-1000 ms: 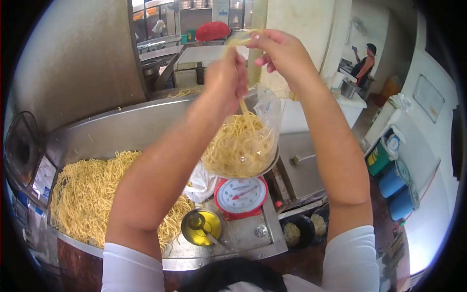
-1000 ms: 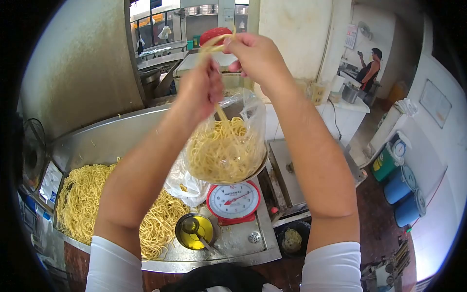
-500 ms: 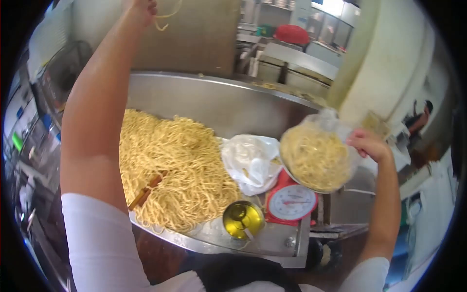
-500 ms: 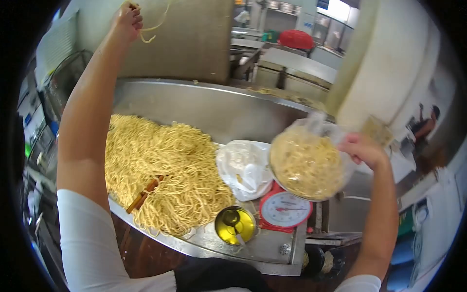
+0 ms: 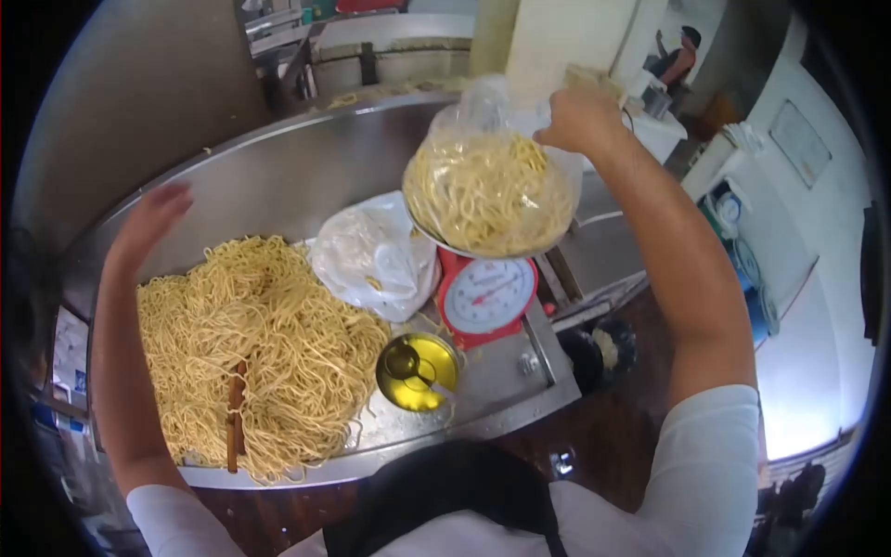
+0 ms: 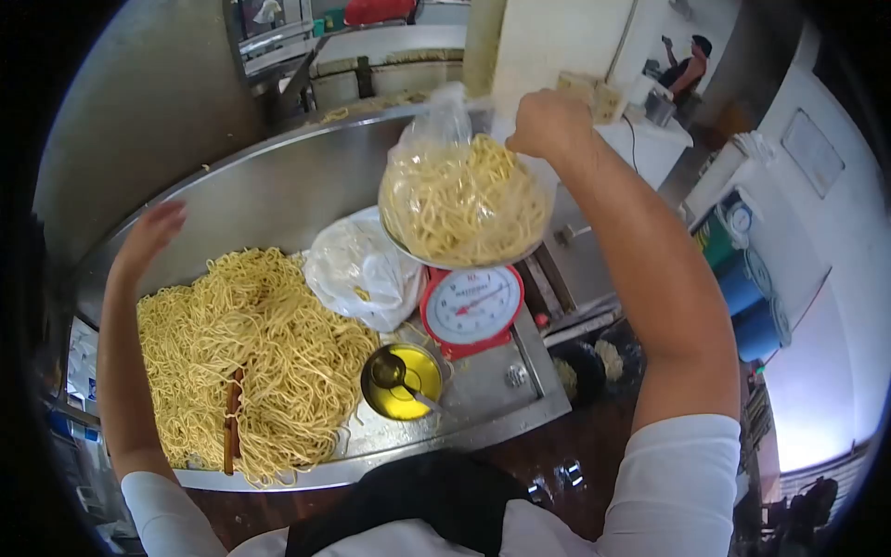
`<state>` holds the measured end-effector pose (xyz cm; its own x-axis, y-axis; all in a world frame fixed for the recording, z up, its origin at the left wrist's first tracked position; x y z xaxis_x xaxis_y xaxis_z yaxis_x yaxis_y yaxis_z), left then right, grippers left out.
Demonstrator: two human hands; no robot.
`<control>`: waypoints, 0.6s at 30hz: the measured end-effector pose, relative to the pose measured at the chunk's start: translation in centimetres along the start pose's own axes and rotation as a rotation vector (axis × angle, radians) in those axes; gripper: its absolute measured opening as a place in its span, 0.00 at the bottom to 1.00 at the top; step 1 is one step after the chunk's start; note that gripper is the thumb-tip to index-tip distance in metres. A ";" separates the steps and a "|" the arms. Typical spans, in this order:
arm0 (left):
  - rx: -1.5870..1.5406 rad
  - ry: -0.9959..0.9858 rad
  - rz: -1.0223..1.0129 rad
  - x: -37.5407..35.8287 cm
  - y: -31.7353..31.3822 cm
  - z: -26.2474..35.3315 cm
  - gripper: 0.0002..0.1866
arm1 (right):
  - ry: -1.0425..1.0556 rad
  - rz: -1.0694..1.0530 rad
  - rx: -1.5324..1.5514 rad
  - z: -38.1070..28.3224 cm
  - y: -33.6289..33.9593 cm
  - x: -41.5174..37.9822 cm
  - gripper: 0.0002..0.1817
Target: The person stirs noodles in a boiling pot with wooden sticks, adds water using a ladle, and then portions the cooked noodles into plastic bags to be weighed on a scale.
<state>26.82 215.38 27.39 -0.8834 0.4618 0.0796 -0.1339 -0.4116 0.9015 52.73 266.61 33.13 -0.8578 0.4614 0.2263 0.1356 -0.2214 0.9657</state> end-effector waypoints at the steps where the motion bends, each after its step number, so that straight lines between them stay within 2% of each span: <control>1: -0.013 -0.140 -0.053 -0.4 -1.1 6.1 0.29 | -0.004 -0.018 0.002 -0.3 -0.1 -0.7 0.20; 4: -0.086 -0.384 0.037 -2.9 -5.2 20.8 0.29 | -0.026 -0.004 -0.020 -0.2 -0.2 -1.8 0.21; 6: -0.126 -0.530 -0.055 -4.0 -7.8 28.3 0.31 | 0.078 0.081 -0.003 0.1 -0.4 -2.4 0.23; 8: 0.062 -0.581 0.249 -4.2 -10.1 33.4 0.35 | 0.100 0.088 0.016 1.1 -1.2 -2.1 0.19; 9: 0.069 -0.578 0.247 -4.0 -11.2 35.0 0.35 | 0.122 0.093 0.030 1.6 -1.7 -1.9 0.16; 11: 0.273 -0.596 0.541 -3.9 -12.4 37.6 0.32 | 0.169 0.166 0.113 2.8 -2.2 -1.9 0.14; 12: 0.283 -0.599 0.539 -3.4 -12.8 38.2 0.32 | 0.211 0.241 0.188 3.4 -2.4 -1.9 0.12; 16: 0.404 -0.528 0.456 -0.8 -13.3 37.5 0.24 | 0.216 0.246 0.403 3.8 -1.6 -3.1 0.12; 18: 0.445 -0.496 0.434 0.6 -12.9 36.2 0.20 | 0.331 0.212 0.480 3.7 -2.1 -3.6 0.11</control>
<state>44.31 249.41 31.26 -0.4987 0.6712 0.5485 0.4610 -0.3305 0.8235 57.36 268.64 30.72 -0.8854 0.1416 0.4426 0.4621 0.1675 0.8708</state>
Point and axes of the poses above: each hand's wrist, its own x-axis towards the middle knuckle, its own y-axis out of the back of the hand, z = x × y, the point moved 3 cm from there along x, towards the middle knuckle, and after that the axes turned 14 degrees about x, right-handed, at the moved point
